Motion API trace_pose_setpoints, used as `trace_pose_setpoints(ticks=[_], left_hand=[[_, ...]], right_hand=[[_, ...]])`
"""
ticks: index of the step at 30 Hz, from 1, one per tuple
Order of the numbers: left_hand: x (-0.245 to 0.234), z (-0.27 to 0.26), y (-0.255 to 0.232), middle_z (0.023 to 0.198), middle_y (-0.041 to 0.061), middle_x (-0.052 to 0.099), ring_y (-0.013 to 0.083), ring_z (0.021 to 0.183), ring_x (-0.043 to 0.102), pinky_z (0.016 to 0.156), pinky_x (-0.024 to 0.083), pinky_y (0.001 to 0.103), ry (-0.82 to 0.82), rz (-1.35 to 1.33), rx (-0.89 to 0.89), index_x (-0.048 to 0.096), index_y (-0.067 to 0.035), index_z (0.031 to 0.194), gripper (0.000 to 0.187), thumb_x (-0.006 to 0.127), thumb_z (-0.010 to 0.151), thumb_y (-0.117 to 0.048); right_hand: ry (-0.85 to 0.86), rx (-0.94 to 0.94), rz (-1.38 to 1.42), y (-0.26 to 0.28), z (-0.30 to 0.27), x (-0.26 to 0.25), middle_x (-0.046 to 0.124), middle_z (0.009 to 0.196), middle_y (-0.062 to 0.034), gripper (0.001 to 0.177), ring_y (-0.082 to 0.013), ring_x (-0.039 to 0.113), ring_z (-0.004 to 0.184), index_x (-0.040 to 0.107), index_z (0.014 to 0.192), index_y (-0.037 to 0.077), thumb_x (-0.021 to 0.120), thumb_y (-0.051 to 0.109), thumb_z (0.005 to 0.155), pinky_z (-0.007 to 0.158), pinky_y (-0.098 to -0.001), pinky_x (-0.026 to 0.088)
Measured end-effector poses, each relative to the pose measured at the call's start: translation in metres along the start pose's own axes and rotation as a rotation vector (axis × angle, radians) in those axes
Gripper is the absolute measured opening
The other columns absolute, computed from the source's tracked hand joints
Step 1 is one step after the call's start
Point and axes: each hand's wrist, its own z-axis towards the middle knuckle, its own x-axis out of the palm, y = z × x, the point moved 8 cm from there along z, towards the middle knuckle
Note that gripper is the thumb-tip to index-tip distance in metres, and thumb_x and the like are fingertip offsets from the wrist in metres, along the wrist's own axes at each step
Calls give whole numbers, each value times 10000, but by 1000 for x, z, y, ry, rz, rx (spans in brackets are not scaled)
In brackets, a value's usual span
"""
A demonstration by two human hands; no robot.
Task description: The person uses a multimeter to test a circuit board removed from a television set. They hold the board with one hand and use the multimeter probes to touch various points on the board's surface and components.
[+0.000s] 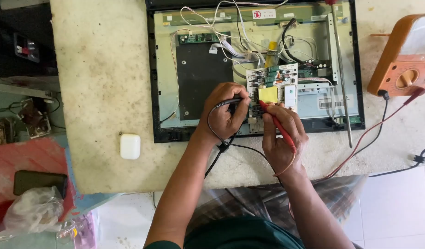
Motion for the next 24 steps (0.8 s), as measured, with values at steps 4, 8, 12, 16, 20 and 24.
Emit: trace_pose_setpoints(ticks=[4, 8, 12, 16, 20, 24], left_hand=[[0, 2, -3, 858, 150, 700, 378, 800, 701, 719, 593, 426, 0, -29, -2, 673, -50, 951, 56, 674, 971, -102], [0, 1, -2, 858, 154, 699, 379, 798, 699, 722, 593, 434, 21, 9, -2, 675, -42, 958, 66, 675, 977, -106], [6, 1, 3, 857, 159, 705, 392, 790, 694, 732, 588, 442, 53, 51, 33, 677, -31, 926, 88, 703, 958, -108], [6, 4, -3, 880, 159, 716, 379, 806, 704, 753, 594, 433, 56, 85, 60, 682, -28, 941, 63, 712, 954, -82], [5, 1, 0, 876, 152, 719, 370, 813, 710, 748, 597, 425, 31, 95, 44, 685, -30, 934, 77, 719, 946, -98], [3, 1, 0, 847, 125, 707, 357, 794, 706, 741, 588, 424, 13, 75, 30, 681, -49, 934, 81, 704, 952, -124]], right_hand=[[1, -4, -8, 0, 0, 1, 732, 1024, -179, 96, -451, 735, 997, 742, 1086, 24, 746, 63, 998, 947, -530, 577], [3, -13, 18, 7, 4, 0, 728, 1018, -200, 99, -475, 733, 978, 738, 1092, 19, 737, 45, 997, 924, -565, 576], [-21, -14, 12, 4, 2, -2, 738, 1008, -154, 110, -419, 756, 960, 746, 1070, 39, 752, 47, 961, 928, -509, 583], [-37, -10, 15, 1, 3, -3, 745, 996, -142, 110, -398, 763, 952, 747, 1057, 48, 761, 70, 950, 931, -494, 584], [-15, -1, 27, 2, 5, -3, 740, 989, -141, 108, -396, 758, 949, 742, 1066, 47, 753, 79, 963, 936, -486, 587], [35, 41, -8, 0, 8, -5, 731, 971, -151, 129, -385, 747, 898, 718, 1100, 64, 681, 171, 1039, 853, -464, 596]])
